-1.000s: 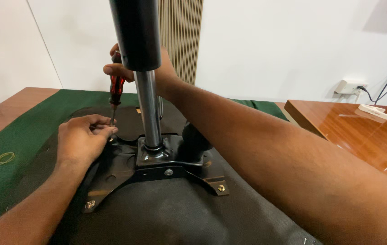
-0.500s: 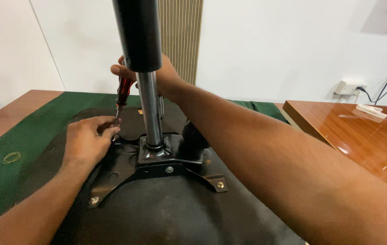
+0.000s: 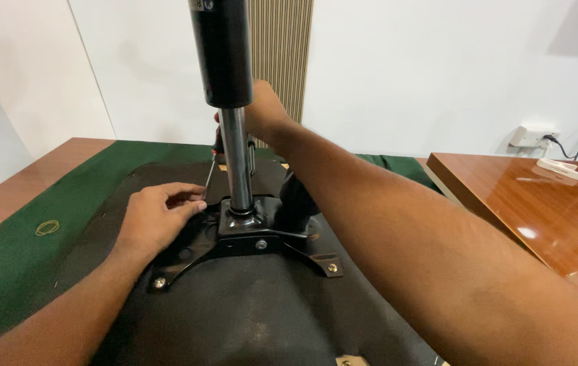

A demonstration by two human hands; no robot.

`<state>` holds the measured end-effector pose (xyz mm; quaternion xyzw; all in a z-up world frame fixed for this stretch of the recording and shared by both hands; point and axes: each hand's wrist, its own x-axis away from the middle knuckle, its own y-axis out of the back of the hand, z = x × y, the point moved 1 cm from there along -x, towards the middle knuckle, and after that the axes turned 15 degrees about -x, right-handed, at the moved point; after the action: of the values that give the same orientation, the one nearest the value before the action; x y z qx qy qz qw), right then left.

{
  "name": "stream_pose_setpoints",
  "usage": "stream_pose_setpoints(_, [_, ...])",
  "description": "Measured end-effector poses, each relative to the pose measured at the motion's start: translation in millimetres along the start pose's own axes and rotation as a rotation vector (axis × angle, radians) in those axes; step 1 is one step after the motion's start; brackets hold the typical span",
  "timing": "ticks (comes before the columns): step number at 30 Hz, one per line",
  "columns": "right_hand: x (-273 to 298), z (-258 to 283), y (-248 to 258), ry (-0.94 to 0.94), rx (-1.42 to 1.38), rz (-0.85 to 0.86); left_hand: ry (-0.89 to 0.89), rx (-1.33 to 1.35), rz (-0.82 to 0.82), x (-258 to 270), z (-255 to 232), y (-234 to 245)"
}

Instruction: The person uses a screwdriver to tighten screws on the underside of an office chair base, securing the central gas lift column to the base plate. The person works on one screw at a time, rotating the chair base as needed to access each fastener.

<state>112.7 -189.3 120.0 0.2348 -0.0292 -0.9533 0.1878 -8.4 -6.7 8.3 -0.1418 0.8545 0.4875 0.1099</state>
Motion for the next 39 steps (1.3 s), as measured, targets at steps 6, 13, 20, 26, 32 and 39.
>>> stream_pose_setpoints(6, [19.0,9.7,14.1,0.107,-0.026,-0.347,-0.016,-0.062,0.089,20.3,-8.0,8.5])
stream_pose_setpoints(13, [36.2,25.7,5.6,0.113,-0.003,-0.522,-0.044,-0.032,0.095,42.3,-4.0,15.1])
stream_pose_setpoints(20, [64.5,41.5,-1.3,0.021,-0.002,-0.511,-0.074,-0.068,0.109,59.7,-3.3,21.0])
stream_pose_setpoints(26, [102.9,47.3,-6.2,0.208,0.139,-0.544,-0.132,-0.033,0.099,80.2,-8.0,26.4])
stream_pose_setpoints(32, [158.1,61.4,-1.8,0.105,0.232,-0.585,-0.112,-0.157,0.190,87.5,-14.9,27.2])
stream_pose_setpoints(39, [231.4,74.8,-21.3,0.149,0.334,-0.719,-0.144,-0.018,0.180,89.2,-10.2,19.8])
